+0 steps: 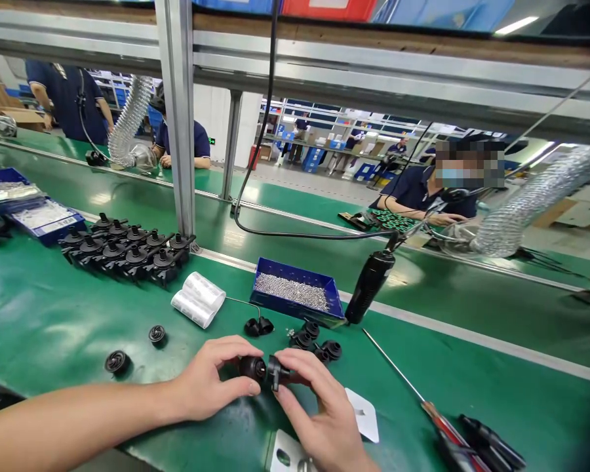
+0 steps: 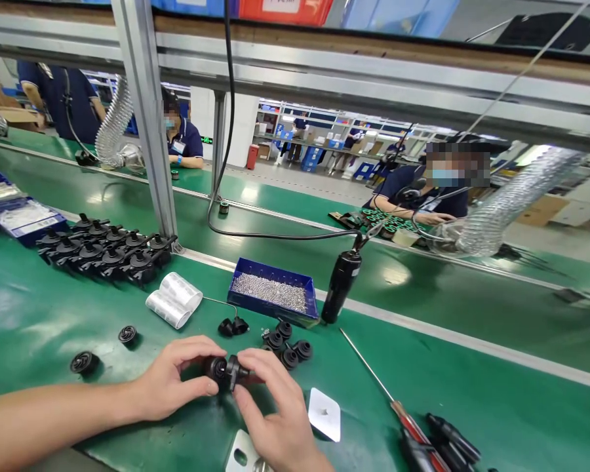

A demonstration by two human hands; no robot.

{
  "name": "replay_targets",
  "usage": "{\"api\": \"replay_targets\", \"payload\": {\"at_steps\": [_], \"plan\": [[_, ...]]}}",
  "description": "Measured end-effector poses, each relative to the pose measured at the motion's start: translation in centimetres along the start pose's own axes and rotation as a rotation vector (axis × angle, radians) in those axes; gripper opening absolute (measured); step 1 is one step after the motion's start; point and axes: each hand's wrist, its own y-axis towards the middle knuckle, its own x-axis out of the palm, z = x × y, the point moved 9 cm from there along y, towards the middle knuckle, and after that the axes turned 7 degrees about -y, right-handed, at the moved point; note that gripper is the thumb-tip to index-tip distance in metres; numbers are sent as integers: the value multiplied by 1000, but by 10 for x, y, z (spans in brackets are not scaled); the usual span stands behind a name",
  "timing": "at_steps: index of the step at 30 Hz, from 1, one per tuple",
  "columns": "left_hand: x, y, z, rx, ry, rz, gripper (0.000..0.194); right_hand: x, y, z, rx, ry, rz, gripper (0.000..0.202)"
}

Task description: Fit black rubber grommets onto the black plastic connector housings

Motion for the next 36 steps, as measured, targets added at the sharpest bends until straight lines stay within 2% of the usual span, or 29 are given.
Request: {"api": "replay_targets", "payload": {"at_steps": [9, 18, 22, 26, 30, 34, 36], "plan": [[5, -1, 7, 64, 77, -44, 37, 6, -3, -13, -165, -119, -42, 47], [3, -4, 0, 17, 77, -28, 40, 9, 1, -21, -278, -219, -116, 44], [4, -5, -1, 7, 72, -34, 39, 9, 1, -21, -252, -286, -94, 30], [2, -3, 1, 43, 74, -19, 41, 9, -2, -21, -265, -373, -96, 39], [4, -3, 4, 70, 72, -46, 40, 9, -5, -30, -347, -399, -92, 30], [7, -4, 3, 54, 80, -78, 38, 14, -6, -29, -321, -460, -125, 35], [6, -4, 3, 58, 83, -75, 39, 18, -7, -25, -297, -482, -156, 30]]}}
